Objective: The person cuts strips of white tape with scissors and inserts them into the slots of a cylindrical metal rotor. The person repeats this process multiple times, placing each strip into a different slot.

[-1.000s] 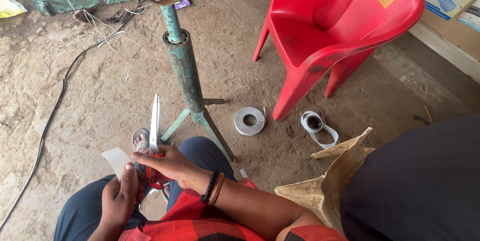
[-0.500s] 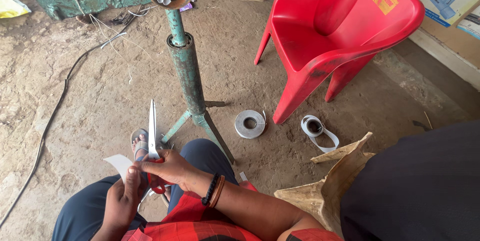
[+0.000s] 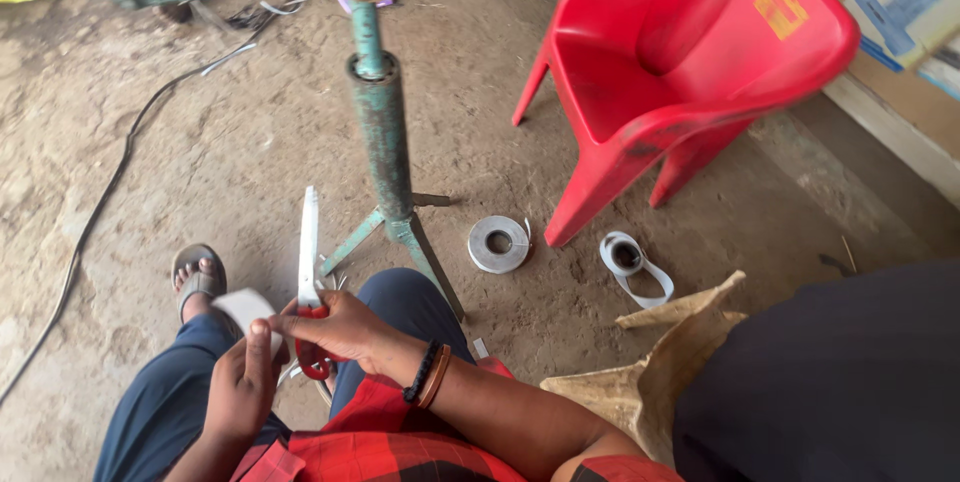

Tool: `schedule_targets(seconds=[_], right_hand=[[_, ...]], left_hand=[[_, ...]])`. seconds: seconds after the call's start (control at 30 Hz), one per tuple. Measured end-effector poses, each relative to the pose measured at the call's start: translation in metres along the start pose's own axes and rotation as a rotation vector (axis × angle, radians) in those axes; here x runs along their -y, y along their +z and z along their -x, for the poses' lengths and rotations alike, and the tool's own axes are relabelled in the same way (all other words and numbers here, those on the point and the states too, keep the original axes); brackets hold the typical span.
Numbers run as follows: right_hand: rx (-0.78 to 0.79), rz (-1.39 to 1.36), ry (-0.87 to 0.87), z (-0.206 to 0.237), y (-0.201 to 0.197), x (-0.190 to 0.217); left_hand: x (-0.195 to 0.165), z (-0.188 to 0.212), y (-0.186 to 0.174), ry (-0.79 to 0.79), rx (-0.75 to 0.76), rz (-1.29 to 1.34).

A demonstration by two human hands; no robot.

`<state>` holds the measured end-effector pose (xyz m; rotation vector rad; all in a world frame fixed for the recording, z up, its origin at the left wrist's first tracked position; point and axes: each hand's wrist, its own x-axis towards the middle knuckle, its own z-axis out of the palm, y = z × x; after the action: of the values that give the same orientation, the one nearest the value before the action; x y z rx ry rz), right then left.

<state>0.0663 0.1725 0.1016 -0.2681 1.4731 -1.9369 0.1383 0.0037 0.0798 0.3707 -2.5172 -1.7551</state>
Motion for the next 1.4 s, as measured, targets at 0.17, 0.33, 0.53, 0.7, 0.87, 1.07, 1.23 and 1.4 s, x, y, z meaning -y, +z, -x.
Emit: schedule_targets(seconds=[0.17, 0.33, 0.53, 0.7, 0.87, 1.07, 1.23, 1.4], right_hand=[[0.032, -0.099, 0.048, -0.005, 0.002, -0.006], [0.011, -0.094, 0.0, -0.011, 0.004, -0.007], [-0.045, -0.152, 0.003, -0.011, 0.004, 0.001], [-0.032, -0.22, 0.028, -0.016, 0.002, 0.0], [-0.06, -0.218, 0.018, -0.021, 0.006, -0.006], [-0.138, -0.114, 0.025, -0.022, 0.015, 0.001], [-0.058, -0.049, -0.049, -0.027, 0.014, -0.007], [-0.082, -0.073, -0.04, -0.02, 0.008, -0.01]], left_hand=[[0.007, -0.003, -0.003, -0.055, -0.016, 0.127], [0.01, -0.008, -0.006, -0.187, 0.032, 0.329], [-0.007, -0.012, -0.01, -0.16, 0.157, 0.567], [-0.017, -0.006, -0.022, -0.377, 0.181, 0.587], [-0.02, -0.004, -0.029, -0.252, 0.284, 0.811], [-0.024, 0.002, -0.036, -0.288, 0.198, 0.731], [-0.021, -0.004, -0.032, -0.26, 0.104, 0.607], [-0.009, -0.005, -0.025, -0.235, 0.129, 0.749]])
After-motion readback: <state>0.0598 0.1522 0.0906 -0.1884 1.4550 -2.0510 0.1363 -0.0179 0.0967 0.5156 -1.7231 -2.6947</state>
